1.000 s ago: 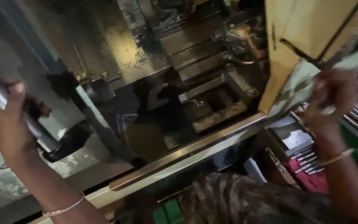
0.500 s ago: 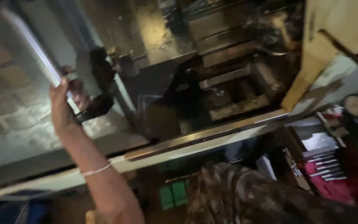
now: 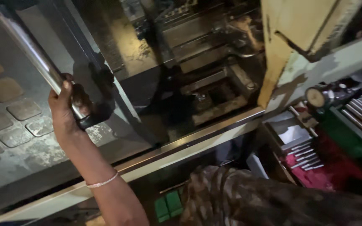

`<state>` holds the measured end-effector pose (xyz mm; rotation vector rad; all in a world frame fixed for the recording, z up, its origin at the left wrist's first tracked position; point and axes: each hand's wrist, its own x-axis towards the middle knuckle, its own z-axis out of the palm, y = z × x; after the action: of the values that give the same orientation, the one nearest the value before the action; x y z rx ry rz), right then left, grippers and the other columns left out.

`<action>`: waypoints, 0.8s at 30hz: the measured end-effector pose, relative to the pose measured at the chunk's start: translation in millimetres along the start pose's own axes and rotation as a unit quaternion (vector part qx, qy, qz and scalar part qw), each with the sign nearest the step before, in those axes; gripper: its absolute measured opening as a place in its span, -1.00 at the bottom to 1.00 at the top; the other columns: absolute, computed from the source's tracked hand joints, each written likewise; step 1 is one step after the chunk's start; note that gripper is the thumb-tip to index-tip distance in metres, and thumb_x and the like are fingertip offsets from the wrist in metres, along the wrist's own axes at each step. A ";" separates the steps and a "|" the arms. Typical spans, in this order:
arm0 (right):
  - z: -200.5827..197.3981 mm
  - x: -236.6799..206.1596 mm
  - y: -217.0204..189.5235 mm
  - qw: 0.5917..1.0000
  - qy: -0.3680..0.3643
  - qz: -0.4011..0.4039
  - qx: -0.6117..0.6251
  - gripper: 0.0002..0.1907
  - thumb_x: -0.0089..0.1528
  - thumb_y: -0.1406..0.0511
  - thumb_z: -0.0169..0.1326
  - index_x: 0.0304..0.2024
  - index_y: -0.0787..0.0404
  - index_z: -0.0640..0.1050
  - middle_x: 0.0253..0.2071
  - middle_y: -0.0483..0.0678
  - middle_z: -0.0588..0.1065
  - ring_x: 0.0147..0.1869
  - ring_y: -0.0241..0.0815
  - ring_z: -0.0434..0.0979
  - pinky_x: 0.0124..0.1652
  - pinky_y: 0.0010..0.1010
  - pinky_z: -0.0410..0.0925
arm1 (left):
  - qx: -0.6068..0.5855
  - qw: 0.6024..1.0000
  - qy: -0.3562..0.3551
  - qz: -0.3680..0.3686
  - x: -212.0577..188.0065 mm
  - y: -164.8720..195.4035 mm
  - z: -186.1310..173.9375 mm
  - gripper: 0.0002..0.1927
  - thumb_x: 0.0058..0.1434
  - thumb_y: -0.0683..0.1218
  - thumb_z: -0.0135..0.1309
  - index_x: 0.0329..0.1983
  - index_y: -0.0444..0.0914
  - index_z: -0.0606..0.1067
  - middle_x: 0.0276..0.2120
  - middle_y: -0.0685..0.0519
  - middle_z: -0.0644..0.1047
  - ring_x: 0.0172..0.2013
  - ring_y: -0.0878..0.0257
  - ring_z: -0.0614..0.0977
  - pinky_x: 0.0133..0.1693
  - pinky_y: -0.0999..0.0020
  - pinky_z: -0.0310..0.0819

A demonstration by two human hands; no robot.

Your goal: The person repeatedly inserts a metal rod into a machine, removes it, and rubs its surface with a small block. The person then places the rod into a green tray and repeats the process with another rod.

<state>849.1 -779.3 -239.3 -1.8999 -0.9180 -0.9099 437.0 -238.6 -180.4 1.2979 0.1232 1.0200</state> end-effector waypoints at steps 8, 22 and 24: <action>-7.2 12.3 12.5 0.993 -0.017 0.055 0.102 -0.93 0.51 0.47 0.12 0.02 0.26 0.53 0.05 -0.01 0.49 0.10 -0.19 0.55 0.03 -0.43 0.49 | -0.004 1.000 -0.016 -0.027 7.6 -42.1 119.0 -0.56 0.17 0.03 0.37 -0.03 -0.23 0.45 -0.63 0.17 0.37 -0.69 0.38 0.40 -0.65 0.47 0.29; -15.8 15.2 -3.2 0.996 0.010 -0.085 -0.014 -0.71 0.20 0.68 0.02 -0.08 0.40 0.55 -0.05 0.16 0.37 0.01 0.06 0.45 -0.04 -0.29 0.39 | -0.036 0.993 -0.110 0.012 28.6 -135.9 319.9 -0.53 0.26 0.08 0.25 0.02 -0.29 0.38 -0.57 0.08 0.44 -0.65 0.34 0.53 -0.61 0.46 0.46; -15.6 12.5 -4.7 0.993 0.020 -0.112 -0.033 -0.63 0.11 0.70 -0.04 -0.07 0.43 0.53 -0.09 0.15 0.35 0.01 0.06 0.43 0.02 -0.28 0.38 | -0.037 0.993 -0.110 0.022 32.7 -155.9 344.1 -0.54 0.27 0.07 0.23 0.02 -0.30 0.36 -0.56 0.09 0.44 -0.64 0.35 0.53 -0.60 0.45 0.50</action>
<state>847.2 -788.0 -220.8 -1.8505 -1.1056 -1.1194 747.7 -456.0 -182.6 1.3412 -0.1103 0.9050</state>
